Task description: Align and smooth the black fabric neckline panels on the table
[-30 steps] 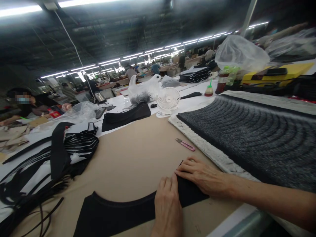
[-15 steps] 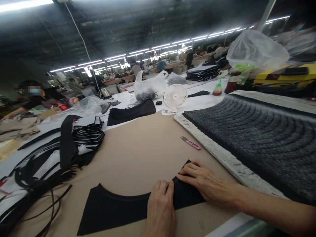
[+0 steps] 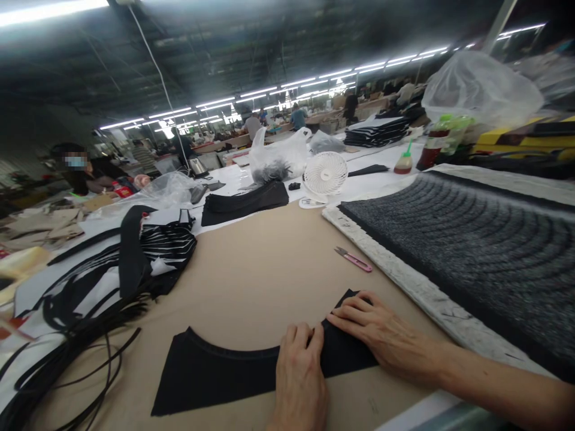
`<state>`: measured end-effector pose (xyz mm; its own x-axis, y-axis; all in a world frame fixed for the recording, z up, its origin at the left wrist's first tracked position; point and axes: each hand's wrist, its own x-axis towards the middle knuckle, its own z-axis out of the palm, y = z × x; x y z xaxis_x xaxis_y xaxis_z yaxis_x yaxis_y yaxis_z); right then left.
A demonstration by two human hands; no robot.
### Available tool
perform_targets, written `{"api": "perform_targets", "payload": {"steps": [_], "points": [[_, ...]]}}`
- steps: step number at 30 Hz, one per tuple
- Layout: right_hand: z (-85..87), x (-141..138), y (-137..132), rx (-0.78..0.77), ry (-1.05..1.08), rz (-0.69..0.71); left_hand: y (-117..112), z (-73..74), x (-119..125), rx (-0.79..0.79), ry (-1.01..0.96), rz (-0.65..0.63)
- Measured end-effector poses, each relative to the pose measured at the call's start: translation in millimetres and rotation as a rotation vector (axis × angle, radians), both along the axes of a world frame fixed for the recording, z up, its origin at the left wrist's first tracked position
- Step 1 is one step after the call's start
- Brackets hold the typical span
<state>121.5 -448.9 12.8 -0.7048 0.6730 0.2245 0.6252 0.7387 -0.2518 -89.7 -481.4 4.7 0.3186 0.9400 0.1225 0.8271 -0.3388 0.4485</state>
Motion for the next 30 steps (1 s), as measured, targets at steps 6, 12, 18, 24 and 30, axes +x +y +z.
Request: {"api": "perform_targets", "payload": {"steps": [6, 12, 18, 24, 30], "points": [[-3.4, 1.1, 0.5, 0.009, -0.014, -0.001, -7.2, -3.9, -8.0, 0.036, -0.005, -0.05], [-0.5, 0.7, 0.9, 0.004, -0.038, 0.002, 0.6, 5.6, -14.1, 0.006, -0.081, 0.007], [-5.6, 0.8, 0.3, 0.096, -0.047, 0.012, -3.8, -4.0, -6.0, 0.139, 0.207, -0.069], [-9.3, 1.6, -0.3, 0.219, -0.048, 0.008, 3.3, 12.2, -27.8, -0.012, -0.11, -0.069], [-8.0, 1.4, 1.0, 0.261, -0.05, 0.026, -0.6, 12.9, -61.1, 0.063, -0.286, 0.118]]}}
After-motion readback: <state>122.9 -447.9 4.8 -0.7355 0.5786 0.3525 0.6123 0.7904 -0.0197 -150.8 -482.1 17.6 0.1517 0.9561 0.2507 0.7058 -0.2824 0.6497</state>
